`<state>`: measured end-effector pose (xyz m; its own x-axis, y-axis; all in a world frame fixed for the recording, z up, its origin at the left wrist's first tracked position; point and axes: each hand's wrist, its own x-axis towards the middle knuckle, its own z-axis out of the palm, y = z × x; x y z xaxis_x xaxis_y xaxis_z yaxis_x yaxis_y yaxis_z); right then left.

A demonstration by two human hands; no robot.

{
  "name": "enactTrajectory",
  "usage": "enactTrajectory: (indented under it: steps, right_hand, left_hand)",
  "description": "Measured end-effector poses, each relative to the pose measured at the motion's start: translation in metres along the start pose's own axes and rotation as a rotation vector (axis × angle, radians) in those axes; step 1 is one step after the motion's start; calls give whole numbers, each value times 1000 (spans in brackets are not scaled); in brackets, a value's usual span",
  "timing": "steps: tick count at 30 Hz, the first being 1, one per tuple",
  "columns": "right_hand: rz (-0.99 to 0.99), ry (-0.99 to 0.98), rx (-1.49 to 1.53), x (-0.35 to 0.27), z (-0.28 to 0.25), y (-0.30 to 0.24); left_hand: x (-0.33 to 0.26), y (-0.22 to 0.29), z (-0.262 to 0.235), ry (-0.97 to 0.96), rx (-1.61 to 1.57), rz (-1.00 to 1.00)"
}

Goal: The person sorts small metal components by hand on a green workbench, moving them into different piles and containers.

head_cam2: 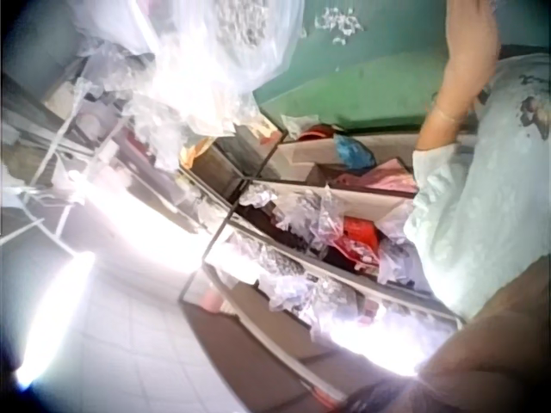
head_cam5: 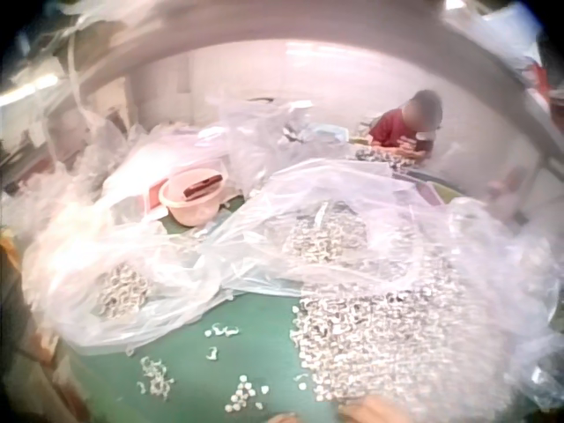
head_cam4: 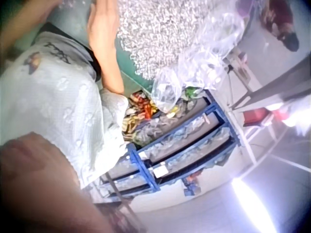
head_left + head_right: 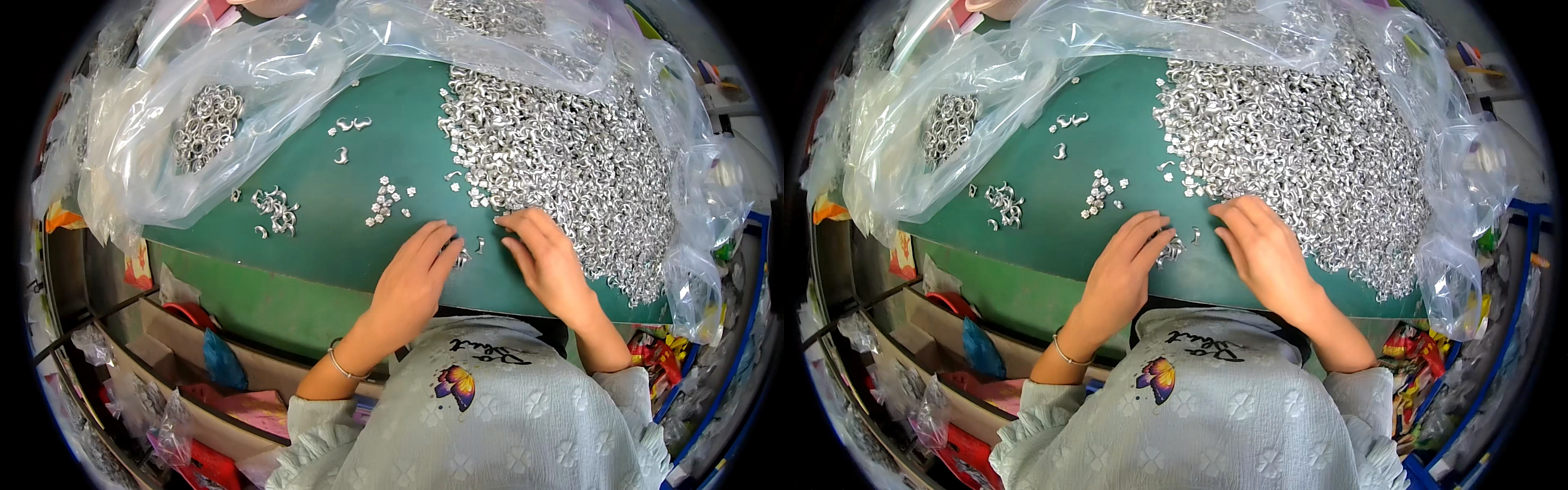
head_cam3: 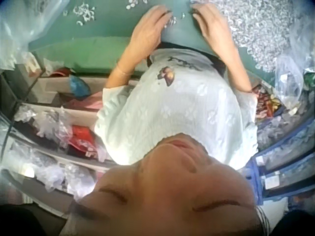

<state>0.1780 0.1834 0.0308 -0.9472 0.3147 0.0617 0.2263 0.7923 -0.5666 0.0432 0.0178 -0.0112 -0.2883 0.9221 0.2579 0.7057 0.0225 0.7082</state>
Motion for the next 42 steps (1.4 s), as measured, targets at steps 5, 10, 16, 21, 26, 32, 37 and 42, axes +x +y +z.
enactTrajectory:
  steps: [5,10,16,21,26,32,37,42]
  right_hand:
    - [-44,-123,192,-6,16,-15]
    - [-91,218,-35,35,5,10]
    - [-140,217,-308,35,16,19]
    - [-157,271,-261,36,14,15]
    - [-98,160,-355,38,19,12]
    - [-96,185,-286,34,15,12]
    - [-84,79,-326,25,11,11]
    - [-190,-37,-158,10,4,3]
  left_hand:
    - [3,11,7,75,-87,-69]
    - [20,4,-4,166,136,-89]
    - [19,-21,-14,155,369,-99]
    - [45,-20,-15,204,235,4]
    - [66,-27,0,76,322,20]
    - [55,-25,-10,157,285,-62]
    - [34,-9,-12,187,223,-81]
    - [22,2,-8,106,136,-80]
